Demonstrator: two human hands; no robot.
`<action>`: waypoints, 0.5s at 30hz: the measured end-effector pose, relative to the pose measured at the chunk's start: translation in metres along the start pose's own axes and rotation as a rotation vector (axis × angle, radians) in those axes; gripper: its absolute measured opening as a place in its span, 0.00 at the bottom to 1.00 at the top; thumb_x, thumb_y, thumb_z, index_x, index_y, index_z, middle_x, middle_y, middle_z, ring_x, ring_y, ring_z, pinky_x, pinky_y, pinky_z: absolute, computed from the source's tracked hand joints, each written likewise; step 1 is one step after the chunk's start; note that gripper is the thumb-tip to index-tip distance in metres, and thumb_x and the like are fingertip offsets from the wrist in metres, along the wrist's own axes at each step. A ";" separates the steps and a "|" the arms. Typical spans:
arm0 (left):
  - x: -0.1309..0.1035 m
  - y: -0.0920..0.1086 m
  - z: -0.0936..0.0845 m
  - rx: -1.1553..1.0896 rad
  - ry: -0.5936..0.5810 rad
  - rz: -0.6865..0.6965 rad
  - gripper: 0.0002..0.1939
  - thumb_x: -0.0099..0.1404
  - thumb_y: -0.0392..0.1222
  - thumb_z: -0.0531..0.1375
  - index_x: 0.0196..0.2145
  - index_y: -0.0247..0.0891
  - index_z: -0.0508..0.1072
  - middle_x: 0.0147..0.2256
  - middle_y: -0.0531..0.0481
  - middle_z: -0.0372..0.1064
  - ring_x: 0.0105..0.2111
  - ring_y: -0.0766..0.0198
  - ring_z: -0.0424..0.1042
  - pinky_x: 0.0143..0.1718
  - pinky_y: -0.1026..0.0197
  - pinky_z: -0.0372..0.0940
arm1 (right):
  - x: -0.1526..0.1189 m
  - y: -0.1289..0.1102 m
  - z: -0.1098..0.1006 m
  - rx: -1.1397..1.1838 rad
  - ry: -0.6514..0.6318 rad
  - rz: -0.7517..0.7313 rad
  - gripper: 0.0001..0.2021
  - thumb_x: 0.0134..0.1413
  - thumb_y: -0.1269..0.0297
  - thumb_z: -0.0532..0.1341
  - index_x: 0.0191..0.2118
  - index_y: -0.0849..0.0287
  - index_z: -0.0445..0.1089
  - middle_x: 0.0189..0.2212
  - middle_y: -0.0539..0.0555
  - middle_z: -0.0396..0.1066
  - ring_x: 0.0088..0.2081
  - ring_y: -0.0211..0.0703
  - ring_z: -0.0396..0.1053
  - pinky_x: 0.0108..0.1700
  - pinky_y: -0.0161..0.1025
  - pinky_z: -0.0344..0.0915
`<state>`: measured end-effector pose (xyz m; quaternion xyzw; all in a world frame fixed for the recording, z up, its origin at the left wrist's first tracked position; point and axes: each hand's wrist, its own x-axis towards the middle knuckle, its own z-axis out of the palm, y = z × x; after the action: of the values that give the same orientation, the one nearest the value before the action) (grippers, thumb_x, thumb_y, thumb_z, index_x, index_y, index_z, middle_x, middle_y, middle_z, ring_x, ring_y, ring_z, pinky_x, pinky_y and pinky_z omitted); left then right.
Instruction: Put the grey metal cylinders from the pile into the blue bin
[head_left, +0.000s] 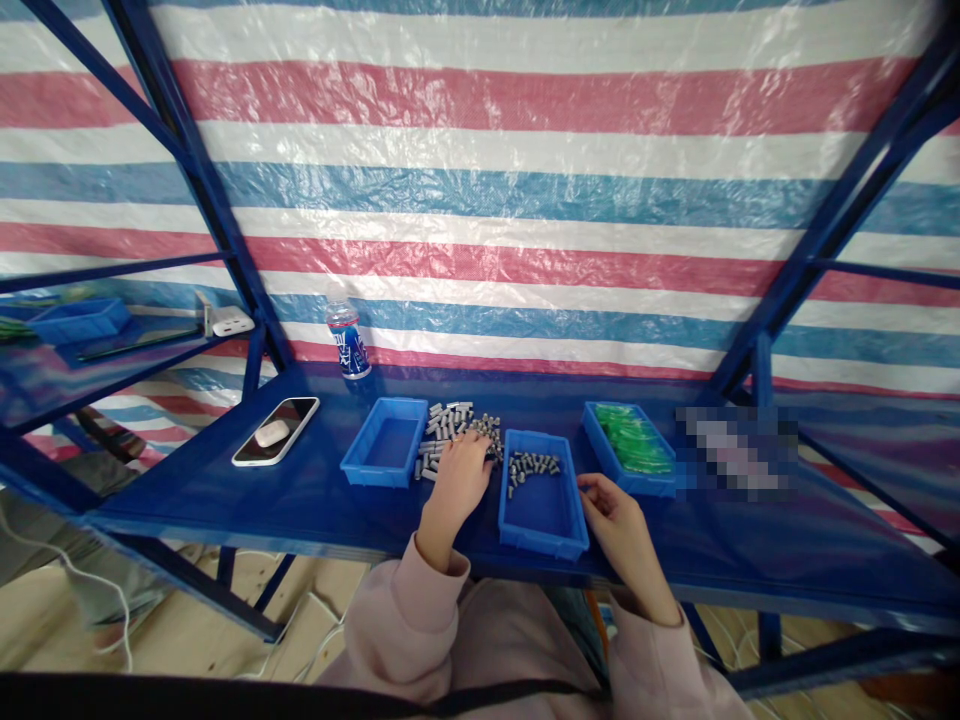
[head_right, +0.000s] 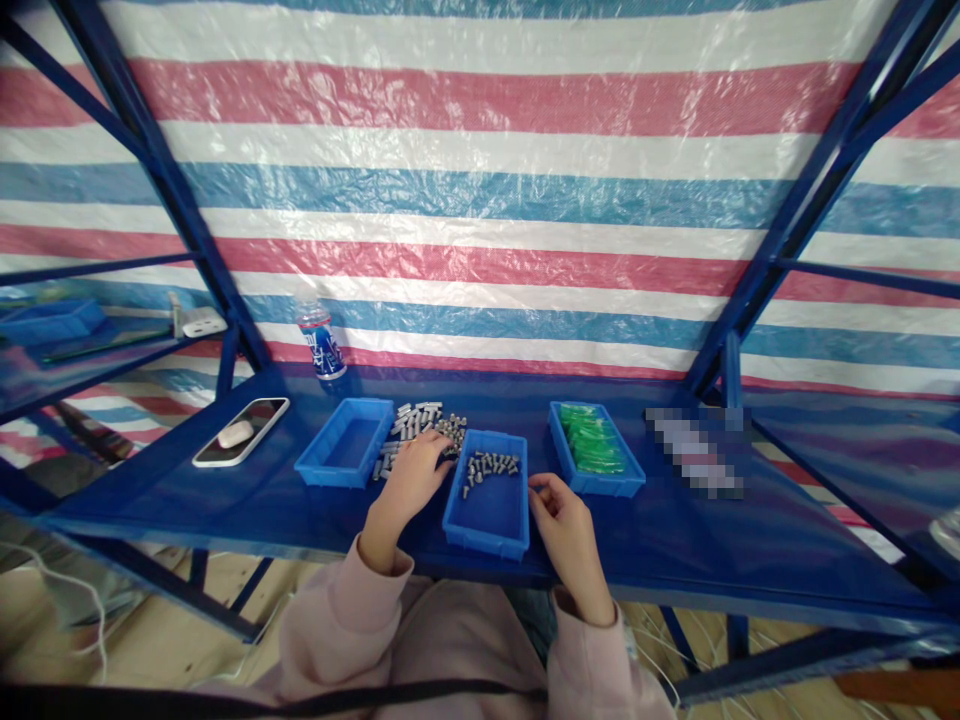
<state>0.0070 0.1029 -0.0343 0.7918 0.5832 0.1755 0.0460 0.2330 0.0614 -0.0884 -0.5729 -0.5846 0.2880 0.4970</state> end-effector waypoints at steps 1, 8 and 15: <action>0.000 0.000 -0.001 0.000 -0.009 0.003 0.11 0.63 0.35 0.55 0.43 0.39 0.71 0.45 0.46 0.68 0.48 0.56 0.66 0.50 0.55 0.58 | 0.000 0.001 0.000 -0.004 -0.009 0.003 0.13 0.50 0.54 0.58 0.35 0.59 0.69 0.18 0.47 0.61 0.22 0.40 0.61 0.26 0.36 0.59; 0.000 0.000 -0.002 -0.012 -0.027 -0.023 0.09 0.61 0.32 0.55 0.39 0.38 0.72 0.43 0.46 0.68 0.46 0.57 0.67 0.49 0.56 0.58 | 0.001 0.005 0.000 -0.019 -0.035 0.005 0.12 0.52 0.56 0.57 0.36 0.59 0.68 0.19 0.47 0.61 0.23 0.41 0.61 0.27 0.37 0.58; 0.001 -0.002 0.000 -0.014 -0.033 -0.024 0.06 0.61 0.34 0.57 0.36 0.38 0.71 0.42 0.47 0.67 0.45 0.57 0.67 0.48 0.57 0.58 | 0.001 0.004 0.000 -0.018 -0.040 0.009 0.12 0.51 0.56 0.57 0.35 0.59 0.68 0.19 0.47 0.61 0.22 0.41 0.60 0.27 0.37 0.58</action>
<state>0.0055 0.1048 -0.0343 0.7870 0.5908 0.1660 0.0635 0.2344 0.0632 -0.0920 -0.5741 -0.5944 0.2966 0.4787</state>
